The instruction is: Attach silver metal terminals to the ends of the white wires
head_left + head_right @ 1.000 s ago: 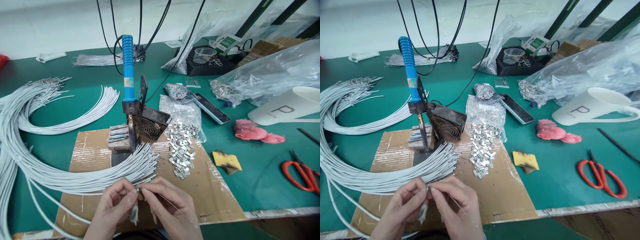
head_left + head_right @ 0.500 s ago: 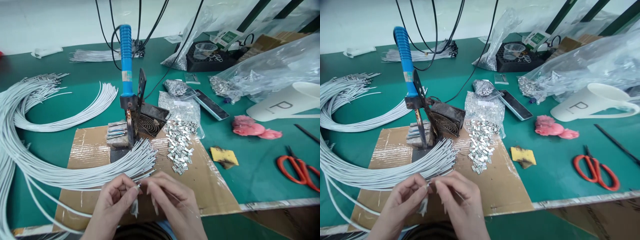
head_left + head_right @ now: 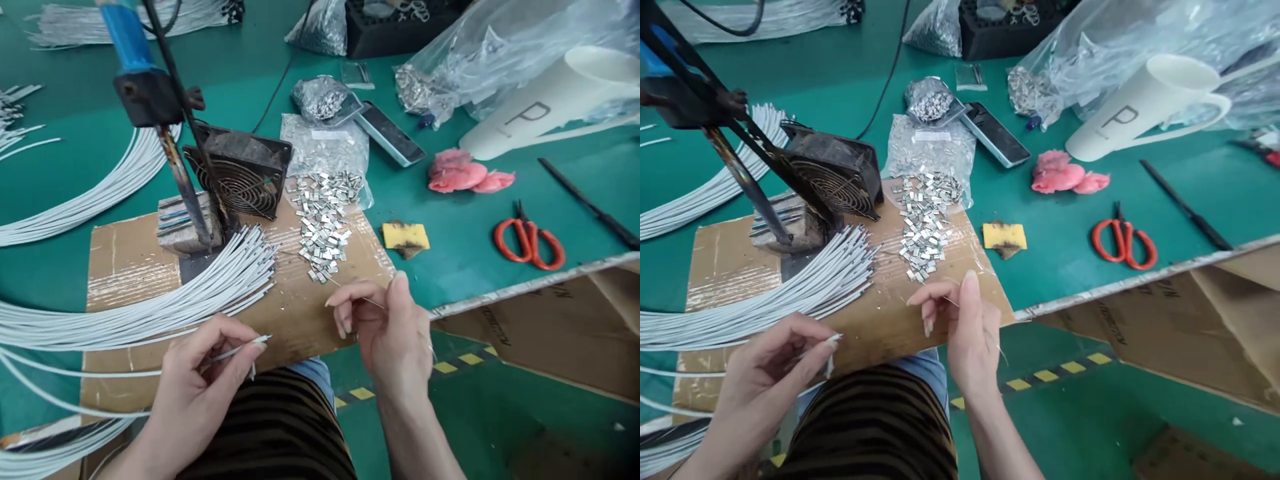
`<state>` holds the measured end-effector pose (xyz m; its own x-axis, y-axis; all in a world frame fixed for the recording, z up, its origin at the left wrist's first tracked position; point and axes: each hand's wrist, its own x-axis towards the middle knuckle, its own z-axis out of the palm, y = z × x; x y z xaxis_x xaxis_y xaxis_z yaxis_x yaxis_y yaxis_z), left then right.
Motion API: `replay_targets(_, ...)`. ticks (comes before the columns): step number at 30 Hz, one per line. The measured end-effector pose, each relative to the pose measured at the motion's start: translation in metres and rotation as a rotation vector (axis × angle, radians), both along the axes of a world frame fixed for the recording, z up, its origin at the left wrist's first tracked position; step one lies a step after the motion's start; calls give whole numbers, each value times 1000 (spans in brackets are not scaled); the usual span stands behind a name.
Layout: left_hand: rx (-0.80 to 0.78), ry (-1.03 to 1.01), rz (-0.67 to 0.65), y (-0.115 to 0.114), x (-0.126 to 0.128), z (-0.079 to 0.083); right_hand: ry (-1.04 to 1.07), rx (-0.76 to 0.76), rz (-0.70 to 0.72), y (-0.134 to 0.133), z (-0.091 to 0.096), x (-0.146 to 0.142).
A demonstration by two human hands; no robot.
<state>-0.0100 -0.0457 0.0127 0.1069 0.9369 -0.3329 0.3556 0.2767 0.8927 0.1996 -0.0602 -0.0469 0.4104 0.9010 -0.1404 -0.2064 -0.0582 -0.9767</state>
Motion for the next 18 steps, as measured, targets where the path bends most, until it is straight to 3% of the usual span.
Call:
replay_targets(4, 11, 35, 22, -3, 2, 2, -32, -5, -31, -3, -8, 1)
replay_targets(9, -56, 14, -78, -6, -4, 2, -83, 10, 3, -11, -3, -2)
replay_targets(18, -186, -287, 43, -5, -6, -8, -135, 147, 291, -13, 13, -48)
